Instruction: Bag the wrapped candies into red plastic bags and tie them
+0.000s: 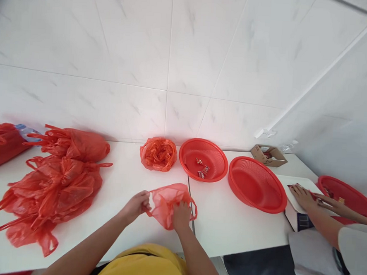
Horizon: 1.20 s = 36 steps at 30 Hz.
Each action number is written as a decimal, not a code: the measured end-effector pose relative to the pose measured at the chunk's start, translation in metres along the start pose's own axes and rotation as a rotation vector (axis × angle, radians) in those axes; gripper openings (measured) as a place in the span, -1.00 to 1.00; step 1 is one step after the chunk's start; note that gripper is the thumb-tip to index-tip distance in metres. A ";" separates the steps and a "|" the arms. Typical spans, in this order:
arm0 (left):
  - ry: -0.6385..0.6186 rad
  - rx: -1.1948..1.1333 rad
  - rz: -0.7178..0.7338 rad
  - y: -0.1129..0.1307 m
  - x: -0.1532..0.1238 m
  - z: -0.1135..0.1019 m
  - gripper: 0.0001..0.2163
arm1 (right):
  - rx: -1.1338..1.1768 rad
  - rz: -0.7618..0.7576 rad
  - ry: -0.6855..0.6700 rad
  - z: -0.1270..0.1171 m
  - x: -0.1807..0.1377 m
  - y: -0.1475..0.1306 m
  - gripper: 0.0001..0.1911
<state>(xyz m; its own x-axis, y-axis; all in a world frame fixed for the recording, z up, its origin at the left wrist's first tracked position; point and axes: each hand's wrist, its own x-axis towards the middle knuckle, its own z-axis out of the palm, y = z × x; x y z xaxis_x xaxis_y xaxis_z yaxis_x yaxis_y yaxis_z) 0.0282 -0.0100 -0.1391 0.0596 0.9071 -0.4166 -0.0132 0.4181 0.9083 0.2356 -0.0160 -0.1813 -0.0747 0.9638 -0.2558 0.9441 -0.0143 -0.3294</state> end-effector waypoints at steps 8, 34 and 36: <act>0.039 -0.417 -0.009 0.030 -0.017 -0.024 -0.68 | 0.226 -0.157 0.001 -0.041 0.001 0.015 -0.74; 0.298 -0.661 0.045 0.027 -0.029 -0.039 -0.70 | 0.015 -0.162 0.070 -0.066 -0.052 0.101 -0.73; 0.290 -0.645 0.052 0.030 -0.027 -0.038 -0.71 | 0.097 -0.098 0.017 -0.072 -0.054 0.107 -0.68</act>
<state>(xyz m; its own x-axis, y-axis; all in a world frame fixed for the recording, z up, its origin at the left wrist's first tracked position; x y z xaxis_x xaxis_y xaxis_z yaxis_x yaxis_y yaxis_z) -0.0122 -0.0199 -0.1026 -0.2244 0.8653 -0.4482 -0.6030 0.2380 0.7614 0.3639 -0.0508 -0.1373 -0.1593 0.9662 -0.2028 0.8968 0.0557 -0.4389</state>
